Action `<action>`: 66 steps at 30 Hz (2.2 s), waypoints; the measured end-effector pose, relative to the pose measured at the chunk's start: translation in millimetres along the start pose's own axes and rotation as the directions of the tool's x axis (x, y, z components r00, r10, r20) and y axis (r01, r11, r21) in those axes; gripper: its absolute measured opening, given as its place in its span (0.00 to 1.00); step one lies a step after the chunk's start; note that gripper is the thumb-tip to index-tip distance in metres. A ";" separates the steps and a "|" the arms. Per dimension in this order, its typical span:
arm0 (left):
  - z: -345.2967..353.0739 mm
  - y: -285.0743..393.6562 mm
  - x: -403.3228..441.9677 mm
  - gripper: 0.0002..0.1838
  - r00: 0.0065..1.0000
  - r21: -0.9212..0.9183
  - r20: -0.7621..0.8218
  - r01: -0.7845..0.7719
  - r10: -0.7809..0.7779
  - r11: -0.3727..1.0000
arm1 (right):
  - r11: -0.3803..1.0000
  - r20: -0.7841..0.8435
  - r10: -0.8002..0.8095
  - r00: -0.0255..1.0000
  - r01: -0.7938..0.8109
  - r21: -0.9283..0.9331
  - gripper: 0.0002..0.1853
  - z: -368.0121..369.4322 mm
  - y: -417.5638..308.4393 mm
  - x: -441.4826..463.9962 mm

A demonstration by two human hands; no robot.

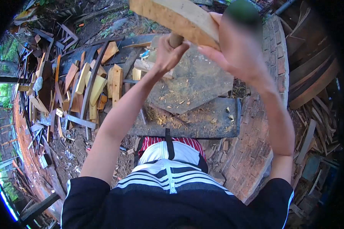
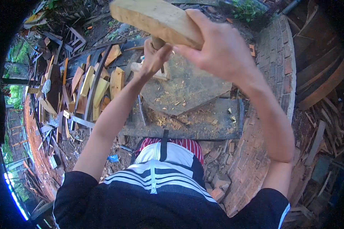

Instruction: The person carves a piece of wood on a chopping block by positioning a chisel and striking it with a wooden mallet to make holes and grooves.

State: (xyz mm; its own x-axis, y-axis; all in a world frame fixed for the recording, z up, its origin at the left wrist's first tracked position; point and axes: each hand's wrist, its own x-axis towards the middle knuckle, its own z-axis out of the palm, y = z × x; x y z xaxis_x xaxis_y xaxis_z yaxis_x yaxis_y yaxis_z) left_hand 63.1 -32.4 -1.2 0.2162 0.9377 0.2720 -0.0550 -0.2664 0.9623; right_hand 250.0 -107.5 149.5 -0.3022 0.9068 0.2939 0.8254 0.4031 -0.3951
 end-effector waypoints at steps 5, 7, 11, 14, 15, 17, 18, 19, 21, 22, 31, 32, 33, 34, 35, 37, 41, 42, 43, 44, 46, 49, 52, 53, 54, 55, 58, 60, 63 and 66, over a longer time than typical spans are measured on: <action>-0.2 -10.1 0.6 0.10 0.999 -0.009 0.006 -0.040 0.040 0.999 | 0.908 -0.206 -0.047 0.977 0.128 0.398 0.36 -27.7 -9.1 4.1; -1.8 -6.5 0.5 0.11 0.999 0.042 0.013 -0.033 0.033 0.999 | 0.980 -0.168 -0.130 0.977 0.152 0.127 0.36 -13.1 -11.1 -0.1; 3.7 3.2 -3.3 0.13 0.997 0.057 0.036 0.060 -0.062 0.997 | 0.999 -0.151 -0.041 0.988 0.046 0.027 0.36 5.1 18.0 -7.6; -2.6 5.6 -3.4 0.13 0.997 -0.008 0.011 0.073 -0.073 0.997 | 0.954 -0.241 0.049 0.969 0.026 0.298 0.36 38.2 38.9 -17.6; -3.0 2.9 -4.5 0.13 0.997 -0.006 0.004 0.079 -0.079 0.997 | 0.960 -0.225 0.183 0.957 -0.125 0.249 0.37 53.3 46.6 -26.7; -1.5 -2.6 -3.5 0.14 0.999 -0.020 0.019 0.027 -0.027 0.999 | 0.935 -0.159 0.354 0.922 -0.348 0.064 0.38 95.0 74.1 -50.2; -0.4 -1.5 -3.5 0.14 0.999 -0.021 0.022 0.029 -0.029 0.999 | 0.909 -0.103 0.402 0.910 -0.410 -0.072 0.39 120.4 90.5 -64.4; 1.4 1.9 -5.6 0.14 1.000 -0.005 0.010 0.024 -0.024 1.000 | 0.908 -0.099 0.405 0.909 -0.412 -0.073 0.39 139.8 100.9 -77.4; 1.9 4.9 -10.9 0.15 0.999 0.014 -0.007 0.035 -0.035 0.999 | 0.877 -0.004 0.458 0.889 -0.452 -0.162 0.40 166.7 106.6 -99.3; 0.4 5.8 -12.2 0.15 0.999 0.002 0.010 0.045 -0.045 0.999 | 0.876 0.007 0.462 0.887 -0.455 -0.156 0.40 175.7 106.5 -105.3; 2.4 14.4 -17.3 0.11 1.000 -0.034 0.013 0.022 -0.022 0.999 | 0.979 -0.095 0.058 0.994 -0.038 0.199 0.38 266.1 48.1 -58.5; 1.8 15.7 -17.5 0.10 1.000 -0.057 -0.013 0.014 -0.015 0.998 | 0.945 -0.012 0.092 0.996 -0.084 0.317 0.35 278.4 47.4 -56.5; -0.8 15.6 -14.5 0.10 1.000 0.013 -0.008 -0.026 0.026 1.000 | 0.942 -0.010 0.091 0.996 -0.083 0.325 0.35 280.3 45.0 -55.5; -4.1 15.2 -10.6 0.10 1.000 0.019 -0.012 -0.021 0.021 1.000 | 0.934 -0.036 0.121 0.992 -0.102 0.341 0.31 281.7 43.3 -54.9; -7.2 14.5 -5.6 0.10 0.999 -0.051 -0.043 0.024 -0.026 0.998 | 0.927 -0.060 0.153 0.987 -0.122 0.354 0.27 282.5 42.2 -55.3; -18.2 7.8 8.7 0.09 0.994 -0.226 -0.081 0.053 -0.072 0.973 | 0.926 -0.091 0.161 0.983 -0.118 0.358 0.26 284.6 39.8 -56.4; -67.5 -33.2 34.0 0.15 0.905 -0.529 -0.311 0.089 -0.290 0.844 | 0.927 -0.191 0.161 0.968 -0.082 0.366 0.23 284.3 37.6 -55.4; -79.0 -40.4 35.5 0.17 0.841 -0.608 -0.381 0.085 -0.384 0.789 | 0.927 -0.194 0.162 0.968 -0.082 0.365 0.23 286.0 37.0 -55.4; -89.6 -36.5 33.3 0.17 0.801 -0.610 -0.455 0.037 -0.388 0.791 | 0.936 -0.222 0.175 0.959 -0.093 0.339 0.24 288.3 35.7 -56.8; -100.3 -33.1 29.6 0.17 0.754 -0.610 -0.523 -0.006 -0.397 0.792 | 0.944 -0.247 0.193 0.950 -0.110 0.312 0.24 290.8 34.3 -60.3; -124.0 -25.8 24.4 0.15 0.744 -0.594 -0.575 -0.092 -0.341 0.799 | 0.946 -0.251 0.258 0.933 -0.191 0.263 0.25 293.4 24.2 -65.5; -123.1 -4.1 11.3 0.15 0.772 -0.537 -0.574 -0.103 -0.273 0.837 | 0.934 -0.279 0.354 0.893 -0.321 0.157 0.32 303.3 -3.5 -65.4; -105.8 3.3 -6.0 0.15 0.817 -0.518 -0.519 -0.066 -0.251 0.853 | 0.905 -0.233 0.426 0.874 -0.417 0.090 0.42 298.5 -21.4 -71.4; -100.2 2.2 -13.8 0.14 0.844 -0.484 -0.486 -0.046 -0.225 0.874 | 0.895 -0.166 0.446 0.880 -0.438 0.083 0.47 294.5 -25.3 -70.7; -93.2 1.8 -19.5 0.14 0.870 -0.449 -0.450 -0.028 -0.199 0.893 | 0.898 -0.162 0.441 0.883 -0.433 0.081 0.47 289.4 -21.1 -70.5; -87.0 5.8 -22.6 0.14 0.881 -0.453 -0.438 -0.046 -0.178 0.890 | 0.954 -0.212 0.294 0.932 -0.273 0.121 0.50 282.1 -11.0 -71.2; -82.7 6.2 -25.6 0.15 0.893 -0.405 -0.435 -0.083 -0.112 0.911 | 0.982 -0.230 0.121 0.966 -0.083 0.169 0.48 256.0 16.7 -58.1; -81.2 5.2 -25.0 0.15 0.908 -0.411 -0.411 -0.104 -0.082 0.906 | 0.992 -0.135 -0.113 0.984 0.105 -0.067 0.39 258.5 46.0 -30.4; -75.5 10.6 -20.5 0.17 0.918 -0.488 -0.381 -0.094 -0.114 0.868 | 0.918 -0.094 -0.391 0.916 0.395 0.027 0.28 272.2 59.3 9.4; -72.6 18.2 -19.9 0.16 0.921 -0.465 -0.378 -0.105 -0.090 0.879 | 0.890 0.021 -0.435 0.900 0.433 -0.144 0.19 273.6 59.4 23.7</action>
State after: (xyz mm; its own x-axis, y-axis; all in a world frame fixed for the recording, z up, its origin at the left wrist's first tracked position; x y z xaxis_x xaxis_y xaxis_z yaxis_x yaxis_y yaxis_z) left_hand -13.0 -39.7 11.3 -0.1644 0.9723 0.1661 -0.5244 -0.2288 0.8202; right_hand 161.5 -28.3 -105.2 -0.6408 0.6438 0.4182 0.6723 0.7336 -0.0992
